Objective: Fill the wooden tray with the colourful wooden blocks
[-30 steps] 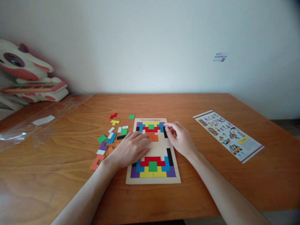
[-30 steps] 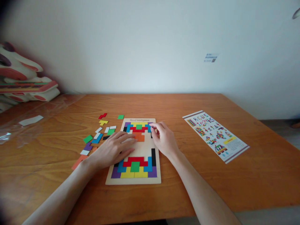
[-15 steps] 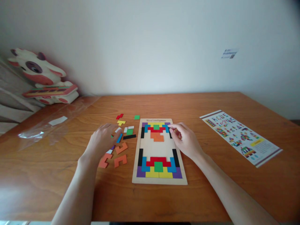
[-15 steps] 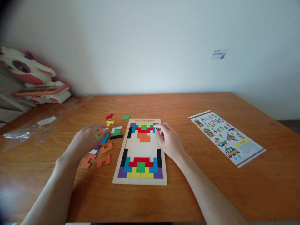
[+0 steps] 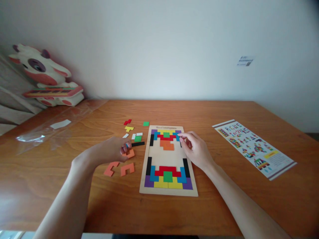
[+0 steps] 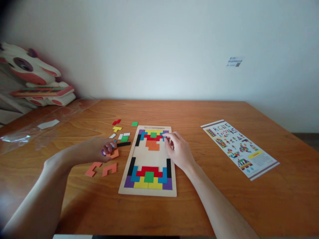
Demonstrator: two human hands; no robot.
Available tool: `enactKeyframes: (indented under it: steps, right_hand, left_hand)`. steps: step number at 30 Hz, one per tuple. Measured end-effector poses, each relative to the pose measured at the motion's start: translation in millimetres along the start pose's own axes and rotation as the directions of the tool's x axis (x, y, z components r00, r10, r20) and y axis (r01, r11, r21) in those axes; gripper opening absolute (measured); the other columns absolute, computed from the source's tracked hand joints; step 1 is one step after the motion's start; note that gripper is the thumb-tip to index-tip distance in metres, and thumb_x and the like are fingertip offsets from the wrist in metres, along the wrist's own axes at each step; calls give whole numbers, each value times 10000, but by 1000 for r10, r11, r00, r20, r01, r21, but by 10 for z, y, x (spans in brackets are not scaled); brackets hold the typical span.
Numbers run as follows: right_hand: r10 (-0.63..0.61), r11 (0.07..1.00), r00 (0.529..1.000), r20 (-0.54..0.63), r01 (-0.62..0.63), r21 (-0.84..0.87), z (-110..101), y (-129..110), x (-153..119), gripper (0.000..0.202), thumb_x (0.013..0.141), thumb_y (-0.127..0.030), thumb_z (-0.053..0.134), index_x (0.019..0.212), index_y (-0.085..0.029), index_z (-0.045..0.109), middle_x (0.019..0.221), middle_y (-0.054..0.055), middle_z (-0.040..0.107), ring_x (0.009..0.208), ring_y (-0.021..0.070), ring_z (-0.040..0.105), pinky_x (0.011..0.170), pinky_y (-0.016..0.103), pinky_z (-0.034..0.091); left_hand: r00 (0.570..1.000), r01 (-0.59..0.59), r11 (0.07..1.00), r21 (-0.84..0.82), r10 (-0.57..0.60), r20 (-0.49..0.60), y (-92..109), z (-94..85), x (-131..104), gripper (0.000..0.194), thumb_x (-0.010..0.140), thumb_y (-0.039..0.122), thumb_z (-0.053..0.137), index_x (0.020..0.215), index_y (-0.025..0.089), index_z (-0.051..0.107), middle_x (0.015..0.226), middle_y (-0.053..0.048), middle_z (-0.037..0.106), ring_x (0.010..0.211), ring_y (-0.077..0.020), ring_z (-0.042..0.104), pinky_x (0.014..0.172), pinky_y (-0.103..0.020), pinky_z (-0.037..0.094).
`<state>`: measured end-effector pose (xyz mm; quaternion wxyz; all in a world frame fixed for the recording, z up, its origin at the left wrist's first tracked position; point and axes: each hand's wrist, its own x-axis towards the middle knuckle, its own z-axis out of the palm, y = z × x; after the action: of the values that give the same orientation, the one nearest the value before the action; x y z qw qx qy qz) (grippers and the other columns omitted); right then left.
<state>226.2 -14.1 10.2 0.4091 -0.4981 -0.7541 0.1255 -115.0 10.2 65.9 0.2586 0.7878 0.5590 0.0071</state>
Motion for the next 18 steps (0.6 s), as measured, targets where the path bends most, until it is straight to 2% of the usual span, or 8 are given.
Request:
enactKeyframes:
  steps: [3,6,8,11,14,15,18]
  right_hand:
    - [-35,999,999,-3,35,-15,-20,-2,15,163,970,-235,510,1056,-202,644,945,64,652,681,143,613,650,302,518]
    - [-110,993,994,22,111,-41,16,-183,20,158,967,-209,511,1046,-201,647,981,78,657,764,159,636,688,306,534]
    - [-218,976,969,114,220,-5,110,-428,10,174,970,-180,501,1057,-199,650,989,80,666,889,179,643,788,331,538]
    - [-352,930,869,348,366,26,354,-871,-18,150,974,-231,546,1033,-178,673,978,73,688,914,182,631,832,344,519]
    - [-460,844,719,521,536,7,631,-1227,-26,191,976,-308,571,1009,-160,687,1016,79,703,953,210,634,836,368,502]
    - [-478,815,679,557,580,-8,708,-1308,-16,205,973,-317,579,1004,-143,683,1019,87,708,952,223,638,829,379,503]
    - [-461,783,632,623,620,-50,854,-1458,61,175,977,-226,544,1012,-113,673,1037,97,714,941,242,659,798,394,516]
  left_hand:
    - [993,-17,996,82,7,116,88,-51,37,307,561,182,584,851,210,679,804,-16,715,719,-205,638,619,-271,423]
    - [994,-27,997,75,18,110,136,-47,44,396,563,205,596,952,213,672,913,-26,719,796,-219,650,647,-270,451]
    - [995,-73,996,59,69,79,108,-15,56,343,575,221,602,910,219,676,912,-19,714,799,-214,646,648,-263,452]
    - [986,-156,988,-2,156,50,7,33,94,189,627,242,601,791,224,694,836,-8,714,761,-194,643,662,-253,456]
    - [977,-210,973,-91,207,-43,-100,54,135,160,709,347,629,763,231,724,780,-10,721,719,-183,648,672,-253,470]
    - [975,-206,971,-119,194,-108,-129,60,147,198,723,400,642,766,228,730,765,-13,722,706,-182,649,669,-255,475]
    - [943,-131,964,-232,49,-328,-176,106,188,338,732,525,672,818,206,744,711,-22,716,664,-191,647,625,-260,480]
